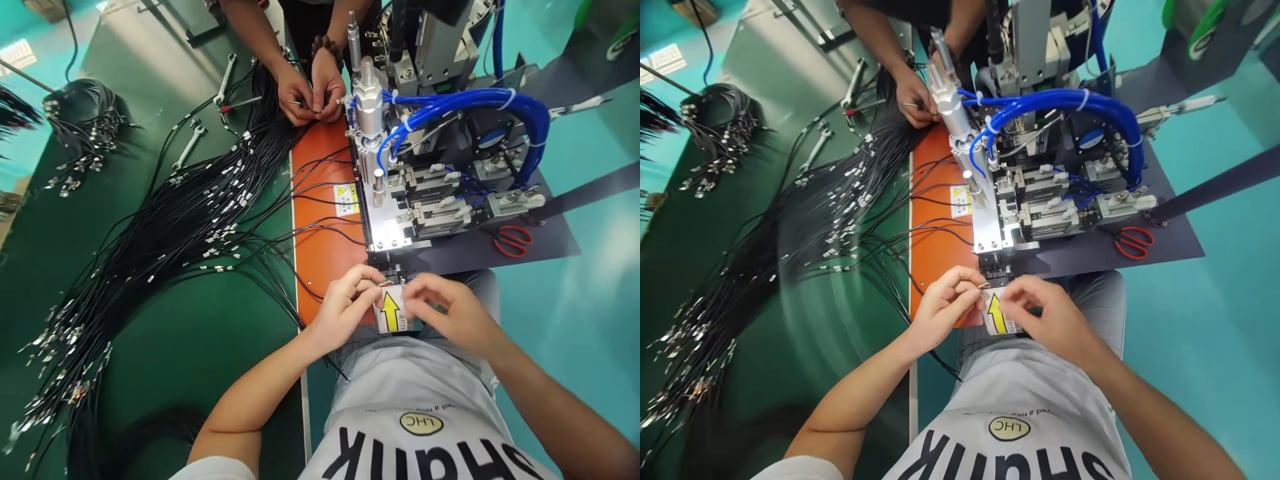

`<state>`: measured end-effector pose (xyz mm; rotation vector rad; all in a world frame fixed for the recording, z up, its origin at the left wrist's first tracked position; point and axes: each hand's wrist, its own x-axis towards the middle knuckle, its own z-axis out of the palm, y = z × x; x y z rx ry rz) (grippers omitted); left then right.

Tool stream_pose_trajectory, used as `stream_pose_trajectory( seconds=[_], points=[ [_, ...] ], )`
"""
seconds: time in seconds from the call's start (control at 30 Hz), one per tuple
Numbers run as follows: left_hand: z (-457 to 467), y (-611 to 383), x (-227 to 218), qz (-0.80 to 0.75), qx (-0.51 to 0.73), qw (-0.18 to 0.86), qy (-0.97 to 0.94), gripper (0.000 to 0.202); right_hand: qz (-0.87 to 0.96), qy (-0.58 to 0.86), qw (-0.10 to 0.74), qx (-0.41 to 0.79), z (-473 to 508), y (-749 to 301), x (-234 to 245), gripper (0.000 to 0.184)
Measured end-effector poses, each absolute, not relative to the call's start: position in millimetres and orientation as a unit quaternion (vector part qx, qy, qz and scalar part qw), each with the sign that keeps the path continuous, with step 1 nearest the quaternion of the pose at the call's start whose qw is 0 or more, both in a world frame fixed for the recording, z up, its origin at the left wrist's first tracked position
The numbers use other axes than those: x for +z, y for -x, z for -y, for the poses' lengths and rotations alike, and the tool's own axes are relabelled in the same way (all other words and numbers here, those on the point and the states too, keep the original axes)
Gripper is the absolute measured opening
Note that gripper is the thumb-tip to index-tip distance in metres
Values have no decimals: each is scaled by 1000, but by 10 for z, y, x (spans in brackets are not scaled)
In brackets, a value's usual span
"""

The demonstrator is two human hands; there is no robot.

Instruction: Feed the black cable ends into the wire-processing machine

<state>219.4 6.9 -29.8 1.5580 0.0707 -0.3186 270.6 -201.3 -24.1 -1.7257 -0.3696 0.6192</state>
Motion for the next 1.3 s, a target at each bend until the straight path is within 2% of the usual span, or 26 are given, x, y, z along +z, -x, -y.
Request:
stream_pose_trajectory(
  seconds=[0.17,0.4,0.6,0.83,1.03,1.13,1.3],
  points=[
    [-47,-2183,-309,-40,-150,700,-697,23,137,718,634,252,1863,-2740,-316,8],
    [13,-2195,-370,-57,-119,702,-700,19,90,692,673,246,1759,-2633,-467,6],
    [8,-2272,-345,-73,-86,704,-701,14,88,715,653,233,1759,-2598,-489,9],
    [1,-2286,-353,-138,-157,762,-613,15,103,731,635,227,1766,-2575,-455,8],
    [29,-2266,-338,-143,-166,755,-618,19,103,734,633,222,1758,-2568,-443,9],
    [80,-2243,-308,-134,-140,741,-643,21,103,733,635,220,1756,-2563,-444,8],
    [144,-2223,-325,-114,-46,715,-688,12,101,737,635,210,1754,-2554,-455,7]
  ],
)
